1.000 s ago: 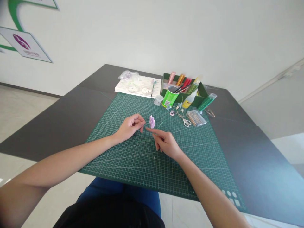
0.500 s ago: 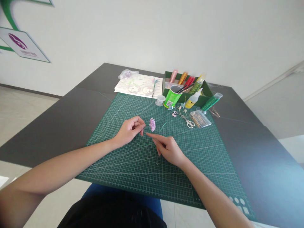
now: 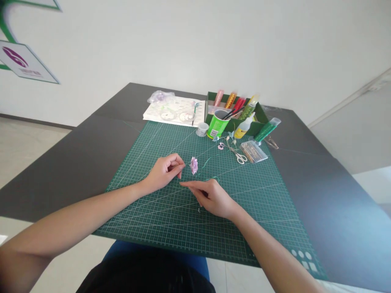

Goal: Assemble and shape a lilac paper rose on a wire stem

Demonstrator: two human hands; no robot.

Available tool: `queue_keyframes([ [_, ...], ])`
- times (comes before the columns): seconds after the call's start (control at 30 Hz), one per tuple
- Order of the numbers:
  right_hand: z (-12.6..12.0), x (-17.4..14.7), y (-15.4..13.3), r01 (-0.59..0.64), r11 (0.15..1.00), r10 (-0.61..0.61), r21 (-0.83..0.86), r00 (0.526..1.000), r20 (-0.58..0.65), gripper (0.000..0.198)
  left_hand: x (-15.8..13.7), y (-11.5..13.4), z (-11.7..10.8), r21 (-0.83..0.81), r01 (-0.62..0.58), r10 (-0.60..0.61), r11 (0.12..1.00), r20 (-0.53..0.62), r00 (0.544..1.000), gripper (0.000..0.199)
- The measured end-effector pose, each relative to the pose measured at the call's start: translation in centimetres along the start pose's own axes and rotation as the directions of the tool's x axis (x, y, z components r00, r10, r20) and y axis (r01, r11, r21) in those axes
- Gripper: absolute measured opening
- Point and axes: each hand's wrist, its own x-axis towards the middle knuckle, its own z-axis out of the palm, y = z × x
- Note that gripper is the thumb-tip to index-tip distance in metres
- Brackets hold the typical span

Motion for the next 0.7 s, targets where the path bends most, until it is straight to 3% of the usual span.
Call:
queue_keyframes([
  [0.23, -0.9, -0.2, -0.6, 0.009, 0.988, -0.001, 0.152, 0.999, -0.052, 0.04, -0.3, 0.2, 0.2, 0.014, 0.002, -0.002, 1.0, 0.041, 0.999, 0.015],
  [0.43, -1.5, -0.3, -0.6, 0.047, 0.985, -0.036, 0.164, 0.997, -0.07, 0.038, -0.4, 0.1, 0.3, 0.022, -0.009, 0.007, 1.0, 0.062, 0.998, 0.016],
  [0.7, -1.5, -0.3, -0.4, 0.066, 0.992, -0.07, 0.105, 0.997, 0.037, 0.041, -0.4, -0.1, 0.4, 0.043, -0.025, 0.022, 0.999, 0.084, 0.996, 0.017],
])
